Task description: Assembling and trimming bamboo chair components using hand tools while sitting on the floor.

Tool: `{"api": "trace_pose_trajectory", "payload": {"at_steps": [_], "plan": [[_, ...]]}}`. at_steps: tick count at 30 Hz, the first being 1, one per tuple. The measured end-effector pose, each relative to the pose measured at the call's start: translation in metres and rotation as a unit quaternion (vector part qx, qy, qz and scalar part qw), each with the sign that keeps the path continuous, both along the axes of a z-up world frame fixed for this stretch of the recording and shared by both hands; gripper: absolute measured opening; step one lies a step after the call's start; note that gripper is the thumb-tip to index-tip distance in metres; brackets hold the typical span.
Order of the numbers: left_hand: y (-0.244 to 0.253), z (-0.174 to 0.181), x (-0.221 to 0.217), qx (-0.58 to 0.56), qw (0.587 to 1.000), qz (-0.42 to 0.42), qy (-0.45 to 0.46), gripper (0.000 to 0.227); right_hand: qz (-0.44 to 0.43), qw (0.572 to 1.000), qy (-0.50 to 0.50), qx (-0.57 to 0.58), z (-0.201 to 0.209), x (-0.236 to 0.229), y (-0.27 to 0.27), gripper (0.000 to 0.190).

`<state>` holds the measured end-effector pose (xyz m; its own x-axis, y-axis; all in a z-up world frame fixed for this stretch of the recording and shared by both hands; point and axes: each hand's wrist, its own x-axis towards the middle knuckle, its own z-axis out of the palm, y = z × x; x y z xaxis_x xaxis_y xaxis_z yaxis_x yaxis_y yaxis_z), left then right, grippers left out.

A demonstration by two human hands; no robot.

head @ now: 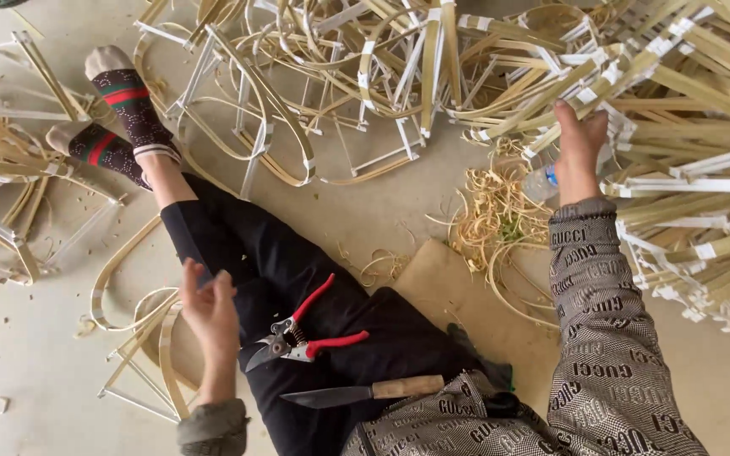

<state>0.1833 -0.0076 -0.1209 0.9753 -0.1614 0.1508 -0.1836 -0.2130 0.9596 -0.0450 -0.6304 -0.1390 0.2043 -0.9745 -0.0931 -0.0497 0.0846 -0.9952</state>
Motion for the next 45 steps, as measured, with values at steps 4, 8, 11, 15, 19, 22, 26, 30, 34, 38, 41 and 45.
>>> {"api": "trace_pose_trajectory", "payload": {"at_steps": [4, 8, 11, 15, 19, 22, 26, 30, 34, 38, 41, 45], "plan": [[-0.003, -0.015, -0.024, 0.095, 0.995, 0.032, 0.011, 0.052, 0.001, 0.998, -0.054, -0.04, -0.025, 0.01, -0.045, 0.11], [-0.003, -0.02, -0.026, 0.059, 0.998, 0.035, -0.008, 0.05, 0.022, 0.989, -0.113, -0.088, -0.03, 0.012, -0.07, 0.101], [-0.005, -0.018, -0.028, 0.076, 0.996, 0.054, 0.007, 0.048, 0.012, 0.99, -0.131, -0.042, -0.01, 0.022, -0.062, 0.089], [-0.009, -0.019, -0.022, 0.084, 0.995, 0.053, -0.017, 0.046, 0.007, 0.986, -0.169, -0.013, 0.014, 0.058, -0.063, 0.075], [-0.006, -0.022, -0.025, 0.075, 0.995, 0.058, -0.01, 0.046, 0.065, 0.976, -0.2, -0.057, 0.037, 0.127, -0.054, 0.072], [-0.007, -0.016, -0.025, 0.09, 0.994, 0.067, 0.016, 0.046, 0.14, 0.956, -0.146, -0.214, 0.078, 0.193, -0.01, 0.076], [-0.012, -0.012, -0.025, 0.094, 0.993, 0.069, 0.006, 0.042, 0.215, 0.82, 0.099, -0.521, 0.097, 0.266, 0.049, 0.052], [-0.014, -0.004, -0.027, 0.102, 0.992, 0.07, 0.023, 0.042, 0.301, 0.712, 0.142, -0.619, 0.13, 0.31, 0.13, 0.059], [-0.013, -0.014, -0.024, 0.088, 0.993, 0.076, 0.034, 0.042, 0.482, 0.643, 0.267, -0.532, 0.155, 0.365, 0.183, 0.049], [-0.007, -0.023, -0.02, 0.082, 0.995, 0.061, 0.008, 0.042, 0.419, 0.547, 0.292, -0.664, 0.118, 0.423, 0.178, 0.05], [-0.014, -0.015, -0.018, 0.101, 0.991, 0.076, 0.034, 0.04, 0.4, 0.555, 0.35, -0.64, 0.127, 0.406, 0.179, 0.051], [0.006, -0.027, -0.023, 0.071, 0.994, 0.061, 0.055, 0.042, 0.441, 0.607, 0.212, -0.626, 0.121, 0.307, 0.194, 0.102]]}}
